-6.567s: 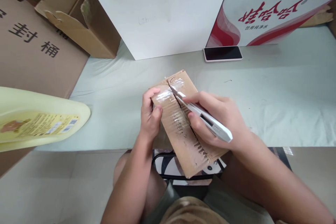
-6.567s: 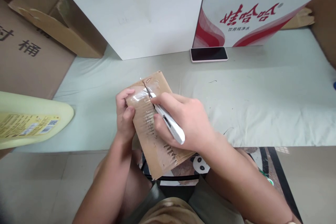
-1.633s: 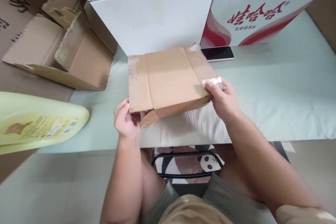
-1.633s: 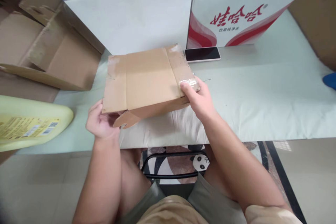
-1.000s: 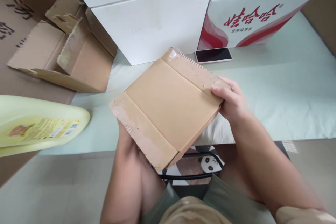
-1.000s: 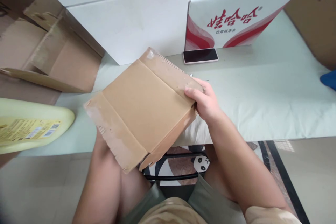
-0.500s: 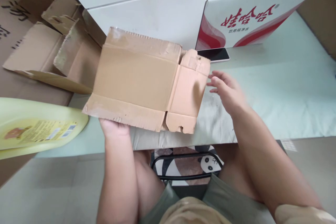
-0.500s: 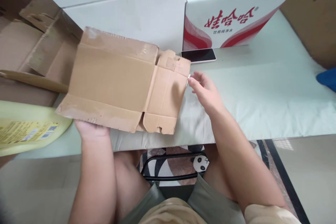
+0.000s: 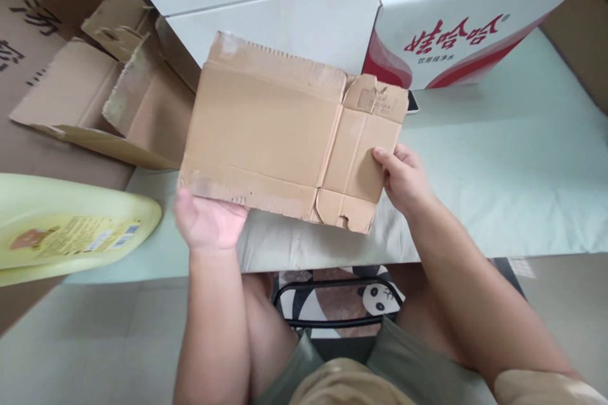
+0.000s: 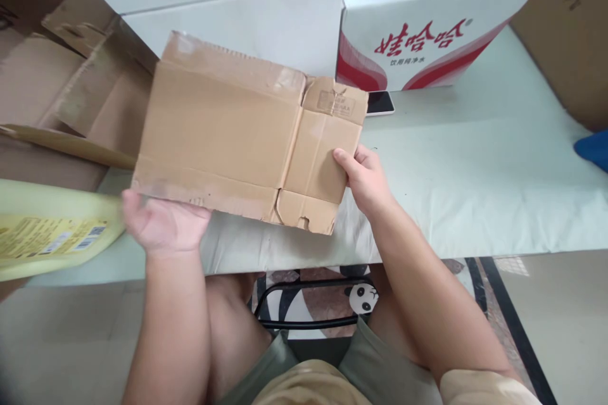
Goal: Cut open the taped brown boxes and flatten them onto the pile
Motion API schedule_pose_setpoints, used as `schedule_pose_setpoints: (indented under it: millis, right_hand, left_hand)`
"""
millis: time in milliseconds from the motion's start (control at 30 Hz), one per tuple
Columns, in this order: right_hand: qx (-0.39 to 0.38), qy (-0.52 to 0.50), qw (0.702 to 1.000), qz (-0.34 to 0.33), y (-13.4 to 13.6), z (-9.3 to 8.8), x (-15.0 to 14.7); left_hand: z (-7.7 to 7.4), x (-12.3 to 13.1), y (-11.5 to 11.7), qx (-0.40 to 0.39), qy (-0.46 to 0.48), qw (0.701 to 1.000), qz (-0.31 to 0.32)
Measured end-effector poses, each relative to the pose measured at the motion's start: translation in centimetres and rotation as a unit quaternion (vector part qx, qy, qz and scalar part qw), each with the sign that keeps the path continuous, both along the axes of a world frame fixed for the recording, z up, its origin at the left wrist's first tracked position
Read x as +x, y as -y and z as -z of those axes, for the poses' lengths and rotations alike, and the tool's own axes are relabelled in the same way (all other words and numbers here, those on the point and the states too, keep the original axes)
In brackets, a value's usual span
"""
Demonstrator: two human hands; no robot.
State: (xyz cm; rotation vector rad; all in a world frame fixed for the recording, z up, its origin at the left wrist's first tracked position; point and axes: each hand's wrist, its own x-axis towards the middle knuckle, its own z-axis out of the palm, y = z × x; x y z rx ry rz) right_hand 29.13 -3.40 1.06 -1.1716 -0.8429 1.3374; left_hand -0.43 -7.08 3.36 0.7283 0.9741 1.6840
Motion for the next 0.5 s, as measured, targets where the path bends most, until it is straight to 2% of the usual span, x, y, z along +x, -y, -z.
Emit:
schedule_pose_setpoints:
  millis: [67,133,200,233,300,333,367,400,433,467,500]
  right_hand:
    - [0.016,0.005,0.999,-0.03,0.3,-0.3,0.1]
    - [0.015,0.015,0.988,-0.151,0.6,-1.0,0.3]
    - [0.008,0.022,0.962,-0.271,1.0,-1.8,0.7]
    - [0.009,0.023,0.957,-0.291,1.2,-2.2,0.9]
    - [0.017,0.021,0.97,-0.243,1.4,-2.9,1.5]
    - [0.023,0.021,0.979,-0.201,1.4,-3.3,1.8]
    - [0.027,0.024,0.986,-0.166,1.3,-3.6,2.1]
    - [0.031,0.027,0.989,-0.139,1.2,-3.8,2.4]
    - [0.034,0.027,0.992,-0.118,1.1,-3.9,2.7]
    - [0.039,0.024,0.994,-0.1,0.9,-4.0,2.9]
    - [0.045,0.017,0.995,-0.083,0.8,-4.0,3.1]
  left_hand:
    - [0.6,-0.6,-0.5,-0.026,-0.007,0.999,-0.037]
    - [1.0,-1.2,-0.9,-0.032,0.0,0.997,-0.077]
    - [1.1,-1.4,-1.0,-0.012,0.008,0.996,-0.088]
    - [1.0,-1.2,-1.0,-0.001,0.013,0.996,-0.085]
    - [1.1,-0.4,-0.8,0.018,0.031,0.998,-0.043]
    - [1.3,0.4,-0.6,0.025,0.044,0.999,0.015]
    - [1.6,1.5,-0.3,0.031,0.053,0.993,0.105]
    - [2.0,2.8,0.0,0.036,0.053,0.97,0.233]
    - [2.5,4.4,0.6,0.026,0.038,0.923,0.382]
    - [3.2,6.2,1.4,0.002,0.008,0.875,0.484]
    - [4.1,8.1,2.4,-0.013,-0.017,0.838,0.546]
